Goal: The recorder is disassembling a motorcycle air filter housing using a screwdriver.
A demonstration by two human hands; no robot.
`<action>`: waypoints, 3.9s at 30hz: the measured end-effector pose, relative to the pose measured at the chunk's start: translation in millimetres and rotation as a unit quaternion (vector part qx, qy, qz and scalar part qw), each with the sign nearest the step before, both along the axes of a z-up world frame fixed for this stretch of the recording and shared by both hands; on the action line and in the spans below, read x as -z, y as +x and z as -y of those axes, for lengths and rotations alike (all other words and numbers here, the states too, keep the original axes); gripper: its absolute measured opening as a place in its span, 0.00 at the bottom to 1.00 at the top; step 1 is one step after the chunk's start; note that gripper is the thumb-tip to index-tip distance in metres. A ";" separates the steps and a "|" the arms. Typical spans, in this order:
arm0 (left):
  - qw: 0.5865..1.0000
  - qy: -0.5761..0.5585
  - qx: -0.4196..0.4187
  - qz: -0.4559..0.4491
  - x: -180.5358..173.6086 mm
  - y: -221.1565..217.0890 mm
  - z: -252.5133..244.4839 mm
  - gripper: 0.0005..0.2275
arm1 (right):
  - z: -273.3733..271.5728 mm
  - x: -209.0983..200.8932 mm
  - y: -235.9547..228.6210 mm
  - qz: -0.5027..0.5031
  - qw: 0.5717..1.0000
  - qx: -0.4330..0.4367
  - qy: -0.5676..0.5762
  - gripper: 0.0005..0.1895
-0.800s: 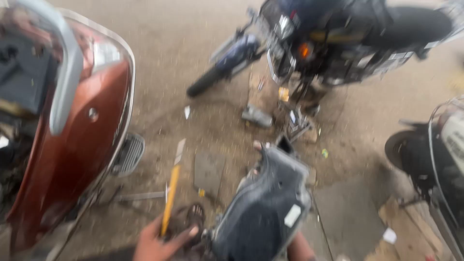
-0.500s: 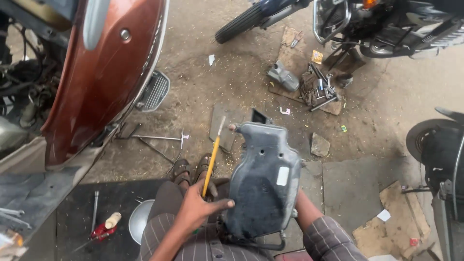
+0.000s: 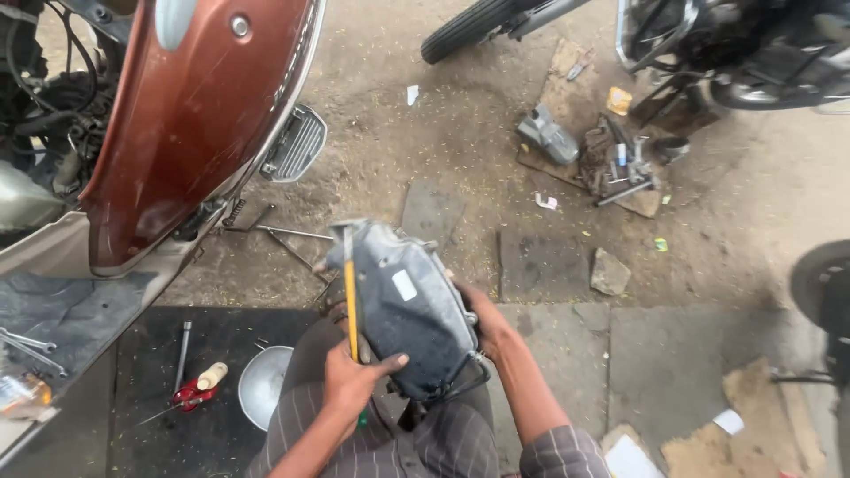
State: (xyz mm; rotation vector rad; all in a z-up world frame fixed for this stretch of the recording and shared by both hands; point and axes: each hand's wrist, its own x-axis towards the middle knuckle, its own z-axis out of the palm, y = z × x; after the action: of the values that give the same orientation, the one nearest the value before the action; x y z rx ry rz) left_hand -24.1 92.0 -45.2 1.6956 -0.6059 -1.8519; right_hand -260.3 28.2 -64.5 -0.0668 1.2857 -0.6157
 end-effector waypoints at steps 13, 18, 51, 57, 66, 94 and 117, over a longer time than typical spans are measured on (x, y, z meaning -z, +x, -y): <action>0.982 0.142 -0.027 0.118 163.1 -94.9 3.0 0.19 | 33.2 168.4 -78.1 -0.259 0.890 -0.344 -0.146 0.64; 0.982 0.159 0.011 0.100 236.9 -102.1 43.5 0.16 | 55.2 272.8 -124.5 -0.233 0.922 -0.295 -0.097 0.61; 0.997 -0.061 -0.048 0.023 522.7 -86.7 100.8 0.07 | 103.9 473.1 -127.4 -0.400 0.741 -0.439 -0.314 0.60; 0.996 -0.045 -0.075 -0.022 545.6 -88.8 110.0 0.10 | 121.9 536.0 -128.3 -0.489 0.521 -0.465 -0.524 0.56; 0.984 -0.155 -0.077 -0.048 522.8 -83.8 138.2 0.21 | 163.1 566.9 -139.4 -0.523 0.515 -0.591 -0.336 0.63; 0.958 -0.272 0.091 0.014 536.9 -96.9 108.8 0.14 | 113.6 450.4 -148.1 -0.402 0.604 -0.343 -0.596 0.14; 0.904 -0.423 -0.015 0.068 512.7 -61.8 104.6 0.12 | 78.4 425.3 -98.0 -0.450 0.569 -0.454 -0.518 0.18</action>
State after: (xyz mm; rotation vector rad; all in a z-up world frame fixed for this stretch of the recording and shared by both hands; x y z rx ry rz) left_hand -85.9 -12.6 -557.9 1.2129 -1.2137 -1.1563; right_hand -358.3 -50.2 -489.8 -2.1579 1.3831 -0.2938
